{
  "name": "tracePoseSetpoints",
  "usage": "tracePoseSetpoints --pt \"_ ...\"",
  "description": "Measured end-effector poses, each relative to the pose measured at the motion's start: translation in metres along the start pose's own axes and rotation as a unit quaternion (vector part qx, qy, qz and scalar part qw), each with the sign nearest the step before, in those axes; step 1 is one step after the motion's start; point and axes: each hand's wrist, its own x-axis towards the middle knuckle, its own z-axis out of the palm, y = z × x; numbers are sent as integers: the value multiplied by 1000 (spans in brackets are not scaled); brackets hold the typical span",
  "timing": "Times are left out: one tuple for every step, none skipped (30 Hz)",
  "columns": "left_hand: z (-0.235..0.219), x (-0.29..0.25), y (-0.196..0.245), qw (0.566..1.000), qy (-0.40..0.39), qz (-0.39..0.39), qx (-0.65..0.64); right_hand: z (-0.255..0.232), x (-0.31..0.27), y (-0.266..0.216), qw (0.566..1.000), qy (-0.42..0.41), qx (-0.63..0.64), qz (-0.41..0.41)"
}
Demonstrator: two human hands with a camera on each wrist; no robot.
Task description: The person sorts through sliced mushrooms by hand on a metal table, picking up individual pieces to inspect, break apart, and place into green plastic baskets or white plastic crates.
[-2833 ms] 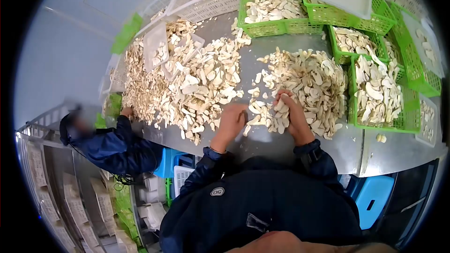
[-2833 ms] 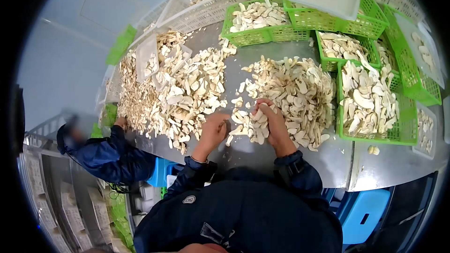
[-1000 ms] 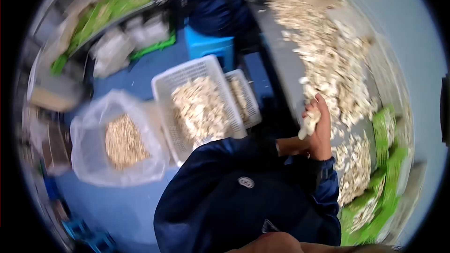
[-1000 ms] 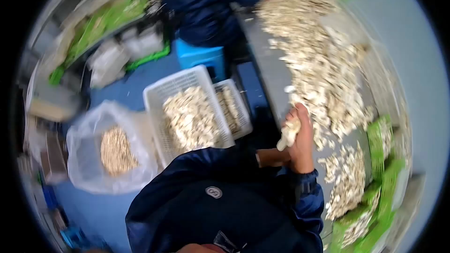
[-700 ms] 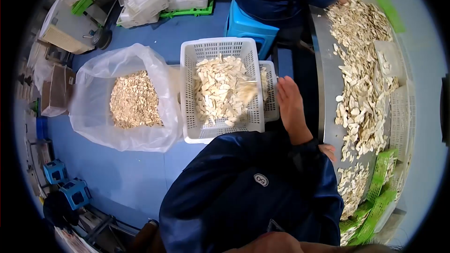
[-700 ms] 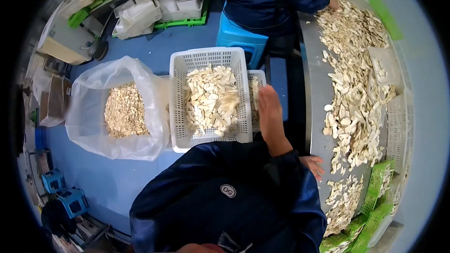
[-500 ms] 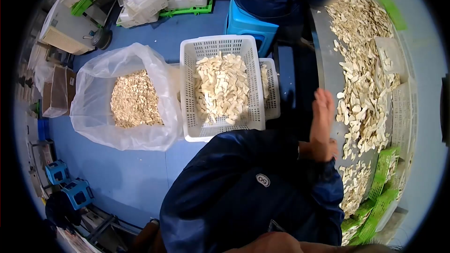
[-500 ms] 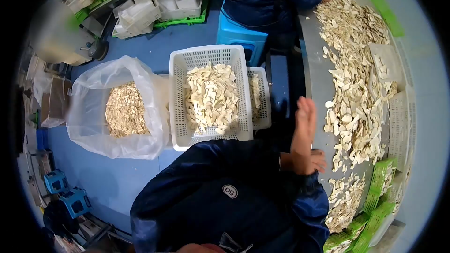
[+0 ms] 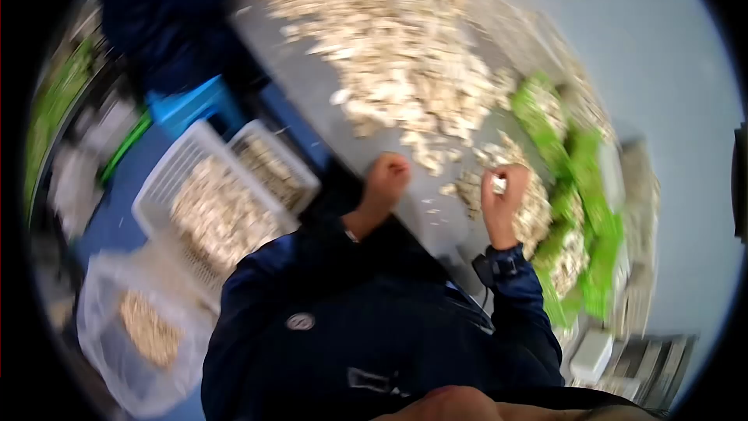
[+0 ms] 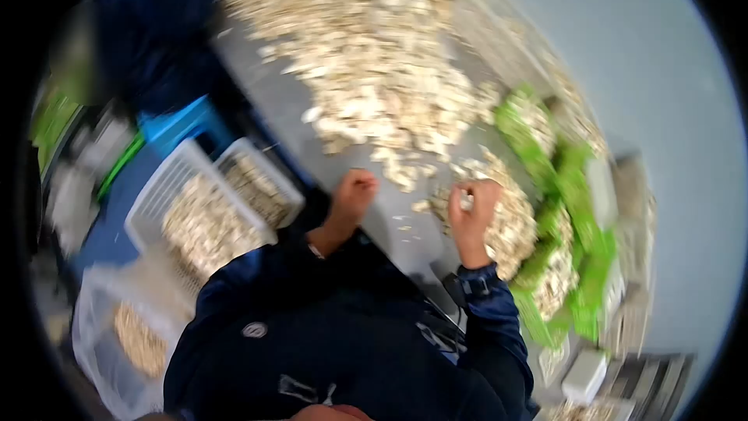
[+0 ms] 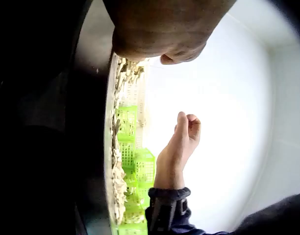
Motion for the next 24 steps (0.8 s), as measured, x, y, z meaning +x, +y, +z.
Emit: tracePoseSetpoints --pt "-2 9 -13 998 -39 40 16 -3 -3 11 998 39 3 56" --pt "1 18 -12 998 -35 28 53 -6 -10 23 993 27 -1 117" --pt "11 32 2 990 -41 38 126 -8 -20 34 969 11 60 240" --pt "19 41 5 990 -42 -11 132 -15 -25 37 965 -43 27 259" --pt "26 46 6 987 -41 -60 143 -19 -30 40 956 -98 0 276" --pt "33 49 6 985 -54 -43 156 -20 -37 45 969 -118 4 217" --pt "37 50 6 983 -66 -26 169 -20 -46 50 978 -138 8 157" --pt "39 51 7 980 -76 -7 182 -19 -53 51 983 -157 13 93" --pt "41 51 8 978 -87 -7 190 -18 -53 49 985 -160 13 69" --pt "43 49 9 975 -97 -8 198 -16 -53 46 985 -164 13 45" --pt "45 47 9 973 -107 -9 207 -14 -52 40 985 -168 15 22" --pt "45 48 8 970 -106 -4 216 -13 -49 31 979 -199 22 44" --pt "46 51 6 968 -106 1 226 -6 -48 28 980 -199 19 13" --pt "47 53 5 966 -106 7 234 1 -44 27 980 -200 15 -18" --pt "47 55 3 963 -110 8 247 8 -40 26 978 -201 11 -49" --pt "47 59 0 959 -114 10 259 14 -38 23 975 -210 -16 -74" --pt "49 63 -2 955 -121 15 270 21 -39 24 973 -211 -18 -89" --pt "50 68 -4 952 -127 33 277 30 -41 29 972 -209 -25 -102" --pt "50 72 -6 948 -138 53 280 33 -39 32 971 -205 -37 -114" --pt "52 75 -9 945 -153 74 280 35 -37 33 973 -193 -33 -120" --pt "55 77 -11 946 -159 66 277 35 -35 35 975 -200 -14 -96" --pt "55 79 -13 946 -164 56 274 35 -32 37 976 -207 8 -71" --pt "54 80 -15 946 -167 46 274 34 -30 38 975 -212 33 -48" --pt "56 81 -14 944 -171 52 278 29 -25 36 981 -189 26 -28"
